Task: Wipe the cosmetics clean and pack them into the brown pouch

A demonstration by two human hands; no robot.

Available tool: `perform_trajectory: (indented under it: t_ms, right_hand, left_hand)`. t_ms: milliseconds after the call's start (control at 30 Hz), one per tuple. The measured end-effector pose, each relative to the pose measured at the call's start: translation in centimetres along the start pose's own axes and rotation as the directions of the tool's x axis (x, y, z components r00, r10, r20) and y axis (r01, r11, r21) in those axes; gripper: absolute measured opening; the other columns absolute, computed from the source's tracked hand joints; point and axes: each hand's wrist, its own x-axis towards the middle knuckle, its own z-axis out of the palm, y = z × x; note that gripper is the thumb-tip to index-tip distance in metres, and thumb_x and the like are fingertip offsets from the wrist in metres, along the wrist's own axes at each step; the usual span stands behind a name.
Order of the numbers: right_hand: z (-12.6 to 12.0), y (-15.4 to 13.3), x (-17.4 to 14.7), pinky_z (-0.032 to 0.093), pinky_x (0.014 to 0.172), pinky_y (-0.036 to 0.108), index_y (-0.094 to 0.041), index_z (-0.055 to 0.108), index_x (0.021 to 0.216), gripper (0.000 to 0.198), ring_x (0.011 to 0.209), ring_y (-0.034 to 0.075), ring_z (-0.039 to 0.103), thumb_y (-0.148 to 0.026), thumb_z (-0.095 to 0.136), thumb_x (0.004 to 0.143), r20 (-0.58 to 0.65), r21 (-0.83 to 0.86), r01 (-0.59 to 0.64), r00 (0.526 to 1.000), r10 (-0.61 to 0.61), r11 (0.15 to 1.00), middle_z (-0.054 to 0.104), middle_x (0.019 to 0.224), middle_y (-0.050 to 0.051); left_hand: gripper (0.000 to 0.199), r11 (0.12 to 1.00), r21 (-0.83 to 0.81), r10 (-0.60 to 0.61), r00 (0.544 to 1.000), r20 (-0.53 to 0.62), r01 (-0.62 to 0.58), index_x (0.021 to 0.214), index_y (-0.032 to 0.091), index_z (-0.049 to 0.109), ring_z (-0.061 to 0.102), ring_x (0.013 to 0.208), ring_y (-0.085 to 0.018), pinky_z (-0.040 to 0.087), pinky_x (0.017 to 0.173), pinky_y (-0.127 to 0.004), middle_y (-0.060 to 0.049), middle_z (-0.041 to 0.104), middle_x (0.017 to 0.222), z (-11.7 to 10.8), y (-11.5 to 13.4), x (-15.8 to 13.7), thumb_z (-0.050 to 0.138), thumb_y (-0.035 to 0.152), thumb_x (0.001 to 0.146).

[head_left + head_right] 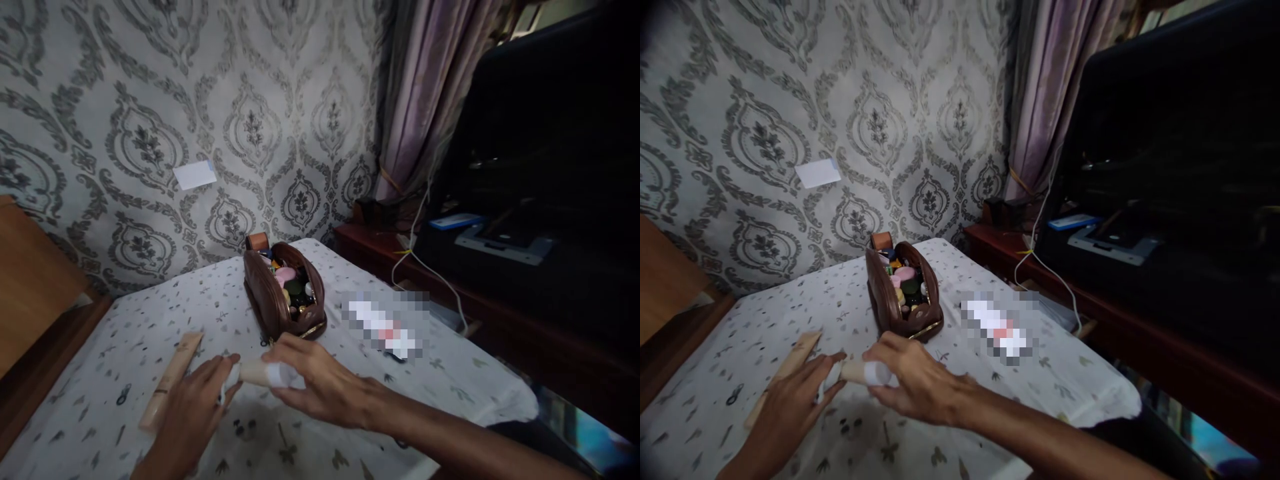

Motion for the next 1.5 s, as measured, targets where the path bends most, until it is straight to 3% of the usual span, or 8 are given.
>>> perform_trajectory:
  t_ms: [233, 400, 533, 667, 800, 1067, 1300, 1500]
  right_hand:
    - [-1.3, -0.1, -0.6, 0.047, 0.069, 0.026, -0.019, 0.059, 0.102, 0.025, 0.08, 0.015, 0.059, -0.016, 0.067, 0.079, -0.122, 0.072, -0.082, 0.988, 0.091, 0.994, 0.061, 0.094, 0.003]
    - [-1.5, -0.6, -0.5, 0.049, 0.075, 0.028, -0.02, 0.057, 0.101, 0.019, 0.087, 0.016, 0.058, -0.014, 0.06, 0.083, -0.07, 0.023, -0.053, 0.996, 0.055, 0.998, 0.058, 0.099, 0.005]
    - [-4.1, 0.4, 1.3, 0.047, 0.068, 0.027, -0.019, 0.057, 0.102, 0.017, 0.08, 0.016, 0.059, -0.024, 0.061, 0.085, -0.282, -0.094, -0.078, 0.958, 0.049, 0.993, 0.061, 0.094, 0.005]
    - [-7.6, 3.7, 5.1, 0.043, 0.064, 0.027, -0.018, 0.057, 0.094, 0.014, 0.071, 0.016, 0.056, -0.029, 0.059, 0.086, -0.475, -0.369, -0.25, 0.878, 0.049, 0.895, 0.06, 0.09, 0.005]
    - [-9.2, 7.2, 9.1, 0.041, 0.07, 0.03, -0.014, 0.058, 0.102, 0.022, 0.083, 0.02, 0.059, -0.029, 0.058, 0.087, -0.382, -0.672, -0.401, 0.908, 0.172, 0.623, 0.062, 0.104, 0.01]
    - [-8.3, 10.2, 13.0, 0.034, 0.089, 0.04, -0.013, 0.065, 0.108, 0.027, 0.109, 0.032, 0.049, -0.03, 0.056, 0.089, -0.224, -0.874, -0.282, 0.956, 0.187, 0.396, 0.062, 0.113, 0.018]
    - [-7.4, 11.5, 13.5, 0.03, 0.096, 0.044, -0.01, 0.069, 0.107, 0.031, 0.113, 0.033, 0.045, -0.03, 0.053, 0.09, -0.202, -0.895, -0.276, 0.951, 0.234, 0.35, 0.061, 0.118, 0.021]
    - [-7.3, 11.5, 13.1, 0.035, 0.091, 0.041, -0.012, 0.07, 0.108, 0.029, 0.111, 0.031, 0.052, -0.023, 0.048, 0.093, -0.144, -0.878, -0.291, 0.918, 0.368, 0.38, 0.066, 0.115, 0.018]
  left_hand:
    - [0.032, 0.816, -0.491, -0.299, 0.95, 0.093, 0.305, 0.097, 0.025, 0.071, 0.068, 0.083, -0.024, 0.054, 0.07, -0.029, -0.005, 0.073, 0.088, -1.2, 0.4, 1.2, 0.063, 0.052, 0.082]
    - [0.06, 0.376, -0.731, -0.609, 0.747, 0.267, 0.569, 0.105, 0.019, 0.068, 0.057, 0.062, -0.018, 0.042, 0.045, -0.021, -0.003, 0.065, 0.069, -0.5, 0.6, 1.3, 0.071, 0.066, 0.068]
    - [0.07, 0.172, -0.806, -0.729, 0.623, 0.283, 0.567, 0.106, 0.018, 0.067, 0.06, 0.072, -0.019, 0.044, 0.051, -0.02, -0.005, 0.068, 0.077, 0.0, 0.0, 1.4, 0.078, 0.067, 0.058]
    - [0.064, 0.17, -0.822, -0.729, 0.63, 0.265, 0.543, 0.103, 0.019, 0.066, 0.057, 0.071, -0.017, 0.041, 0.052, -0.019, -0.003, 0.066, 0.078, 1.3, -0.7, 0.8, 0.078, 0.065, 0.06]
    - [0.067, 0.127, -0.81, -0.706, 0.626, 0.332, 0.572, 0.101, 0.016, 0.066, 0.054, 0.067, -0.016, 0.036, 0.048, -0.018, -0.003, 0.064, 0.076, 2.6, -0.8, 0.3, 0.079, 0.065, 0.057]
    - [0.059, 0.196, -0.801, -0.664, 0.678, 0.316, 0.565, 0.095, 0.018, 0.066, 0.051, 0.064, -0.013, 0.035, 0.046, -0.016, -0.001, 0.061, 0.071, 3.4, -0.8, 0.2, 0.075, 0.066, 0.062]
    - [0.06, 0.226, -0.788, -0.576, 0.731, 0.366, 0.573, 0.099, 0.018, 0.065, 0.052, 0.062, -0.013, 0.031, 0.041, -0.016, -0.001, 0.062, 0.072, 4.2, -1.3, 0.0, 0.073, 0.066, 0.065]
    - [0.066, 0.184, -0.767, -0.593, 0.692, 0.412, 0.615, 0.103, 0.016, 0.068, 0.052, 0.057, -0.014, 0.033, 0.04, -0.019, -0.001, 0.061, 0.068, 4.9, -1.2, -0.2, 0.077, 0.065, 0.06]
